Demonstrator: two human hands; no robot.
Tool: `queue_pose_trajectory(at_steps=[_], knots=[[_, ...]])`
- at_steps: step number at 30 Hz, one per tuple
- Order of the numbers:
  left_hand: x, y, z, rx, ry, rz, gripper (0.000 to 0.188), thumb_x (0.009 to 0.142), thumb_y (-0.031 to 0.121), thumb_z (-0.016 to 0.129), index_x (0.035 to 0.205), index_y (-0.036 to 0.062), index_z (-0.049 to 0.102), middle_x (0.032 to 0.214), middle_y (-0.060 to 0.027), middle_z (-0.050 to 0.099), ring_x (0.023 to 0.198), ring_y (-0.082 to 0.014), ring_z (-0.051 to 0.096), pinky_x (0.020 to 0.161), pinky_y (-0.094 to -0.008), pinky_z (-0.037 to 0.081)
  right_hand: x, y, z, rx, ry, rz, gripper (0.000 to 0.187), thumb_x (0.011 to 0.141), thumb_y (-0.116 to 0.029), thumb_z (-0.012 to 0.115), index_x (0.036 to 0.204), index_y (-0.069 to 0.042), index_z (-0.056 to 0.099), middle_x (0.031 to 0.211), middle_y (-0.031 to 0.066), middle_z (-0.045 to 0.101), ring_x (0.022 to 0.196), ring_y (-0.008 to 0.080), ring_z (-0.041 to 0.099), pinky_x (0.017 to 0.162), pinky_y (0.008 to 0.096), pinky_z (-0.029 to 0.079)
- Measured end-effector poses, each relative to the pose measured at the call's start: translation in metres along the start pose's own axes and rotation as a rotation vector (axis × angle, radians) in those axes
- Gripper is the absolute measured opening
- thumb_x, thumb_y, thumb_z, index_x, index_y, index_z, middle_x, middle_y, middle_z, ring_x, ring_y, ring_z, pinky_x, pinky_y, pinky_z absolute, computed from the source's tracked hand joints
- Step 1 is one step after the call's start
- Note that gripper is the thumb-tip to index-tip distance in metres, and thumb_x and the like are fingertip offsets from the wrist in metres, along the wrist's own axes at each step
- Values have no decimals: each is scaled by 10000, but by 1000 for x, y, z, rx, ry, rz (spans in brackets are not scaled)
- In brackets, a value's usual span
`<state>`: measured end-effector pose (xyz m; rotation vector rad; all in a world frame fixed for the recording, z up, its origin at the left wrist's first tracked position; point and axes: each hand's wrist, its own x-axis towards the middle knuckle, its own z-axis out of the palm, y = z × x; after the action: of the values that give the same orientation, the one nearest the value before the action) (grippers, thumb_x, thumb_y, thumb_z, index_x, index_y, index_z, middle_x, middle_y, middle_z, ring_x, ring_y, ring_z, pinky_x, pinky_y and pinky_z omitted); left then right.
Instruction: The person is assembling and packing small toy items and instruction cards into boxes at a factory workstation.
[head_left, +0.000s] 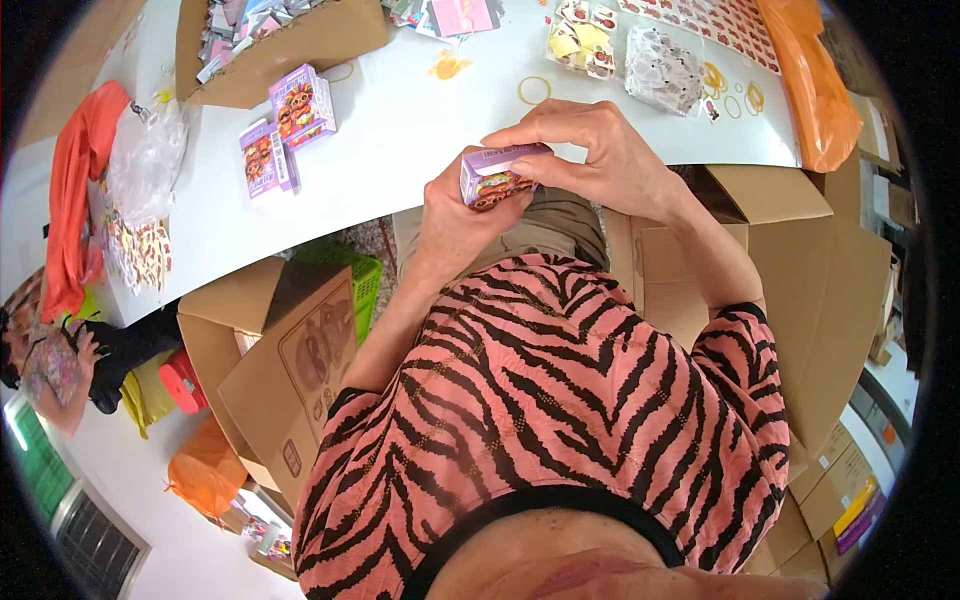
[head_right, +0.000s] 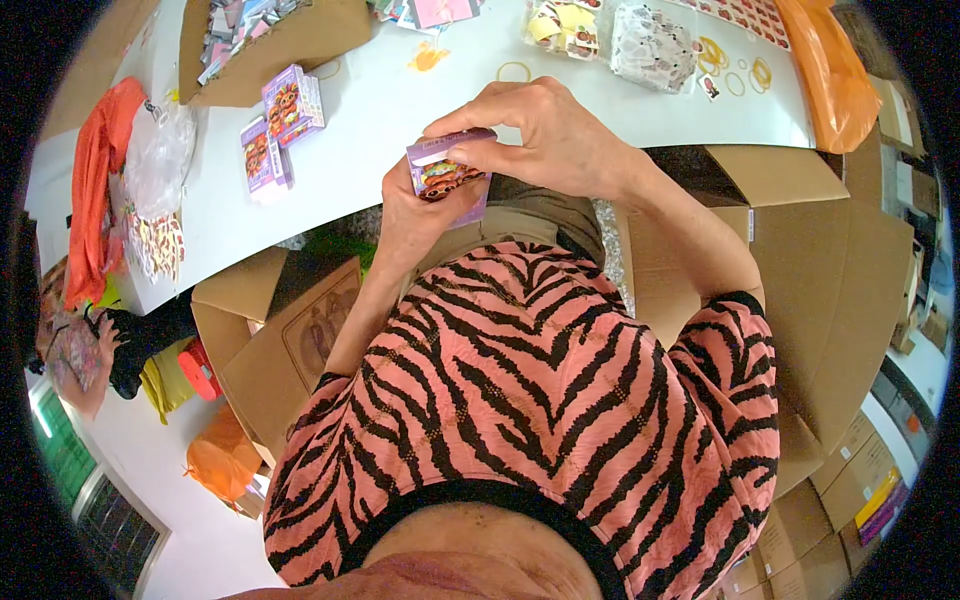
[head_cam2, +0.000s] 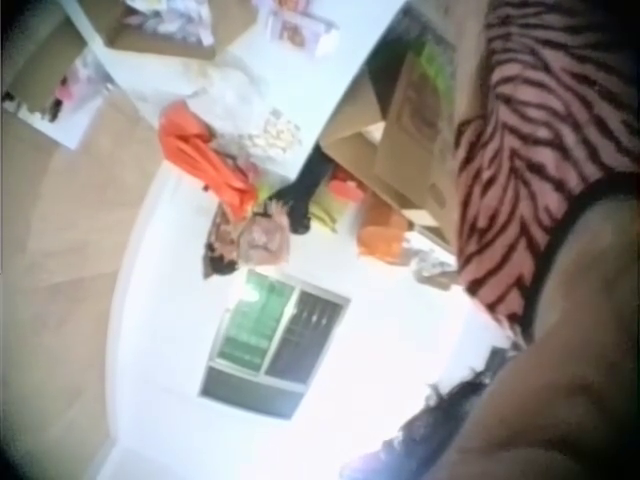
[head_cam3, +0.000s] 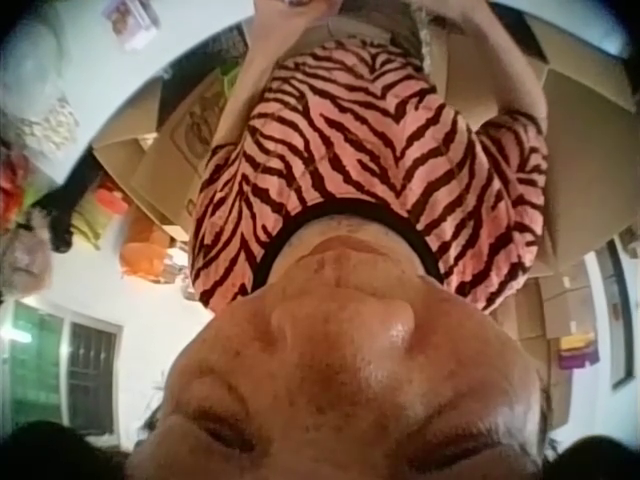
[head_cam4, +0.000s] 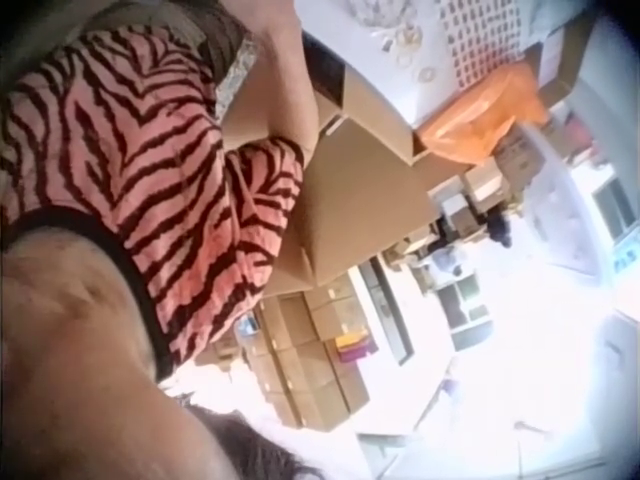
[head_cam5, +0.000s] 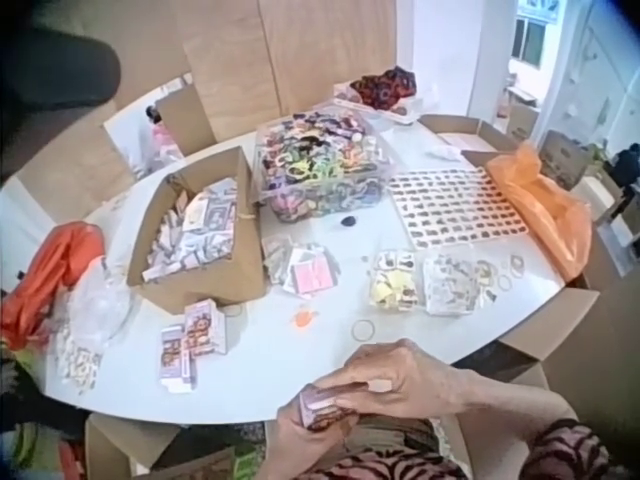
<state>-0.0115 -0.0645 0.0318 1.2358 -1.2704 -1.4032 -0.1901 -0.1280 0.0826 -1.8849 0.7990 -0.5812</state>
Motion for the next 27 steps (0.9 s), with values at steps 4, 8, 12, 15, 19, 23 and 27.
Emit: queue_pose_trajectory(at_steps=[4, 8, 12, 15, 19, 23, 27], knots=[[-1, 4, 1, -27, 9, -29, 314, 733, 7, 714, 1021, -20, 592, 857, -40, 650, 752, -73, 577, 657, -230, 494, 4, -3, 6, -4, 94, -7, 194, 832, -88, 630, 1011, -32, 680, 871, 60, 675, 776, 125, 608, 728, 283, 487], [-2, 4, 1, -24, 9, -51, 311, 734, 22, 725, 1012, -31, 595, 871, -59, 662, 766, -87, 602, 678, -240, 509, 5, -8, 2, -9, 68, 49, 131, 817, -46, 601, 924, -5, 666, 869, 56, 679, 799, 119, 621, 735, 275, 491], [-1, 2, 1, -15, -16, -38, 291, 745, 26, 727, 998, -33, 598, 889, -70, 674, 782, -98, 625, 707, -243, 522, 3, -2, 5, 18, 85, 38, 123, 816, -45, 607, 915, -7, 667, 883, 63, 677, 802, 115, 617, 737, 267, 488], [-2, -4, 2, -88, -13, -31, 267, 754, 12, 714, 993, -29, 603, 891, -60, 673, 778, -94, 624, 706, -235, 519, 2, 5, 8, 25, 84, -21, 115, 813, -34, 619, 913, -13, 669, 907, 70, 675, 805, 129, 622, 736, 265, 490], [-3, 3, 2, -108, -7, -59, 255, 760, -2, 702, 996, -23, 607, 892, -56, 673, 778, -93, 623, 701, -229, 517, -2, 12, 15, 21, 153, -160, 138, 819, -20, 630, 945, -36, 684, 980, 82, 664, 845, 161, 624, 738, 282, 502], [-4, 3, 2, -139, 24, -118, 253, 756, 7, 702, 989, -21, 607, 881, -59, 667, 775, -90, 615, 689, -233, 511, -9, 21, 21, -6, 201, -244, 251, 813, 34, 622, 1031, -68, 690, 1073, 99, 638, 907, 189, 619, 769, 306, 510], [-5, -2, 2, -166, 8, -126, 228, 778, -16, 683, 994, -24, 612, 885, -79, 673, 769, -113, 643, 677, -241, 527, -12, 25, 23, -90, 207, -311, 310, 798, 66, 616, 1075, -58, 677, 1108, 103, 627, 942, 211, 617, 796, 309, 512]])
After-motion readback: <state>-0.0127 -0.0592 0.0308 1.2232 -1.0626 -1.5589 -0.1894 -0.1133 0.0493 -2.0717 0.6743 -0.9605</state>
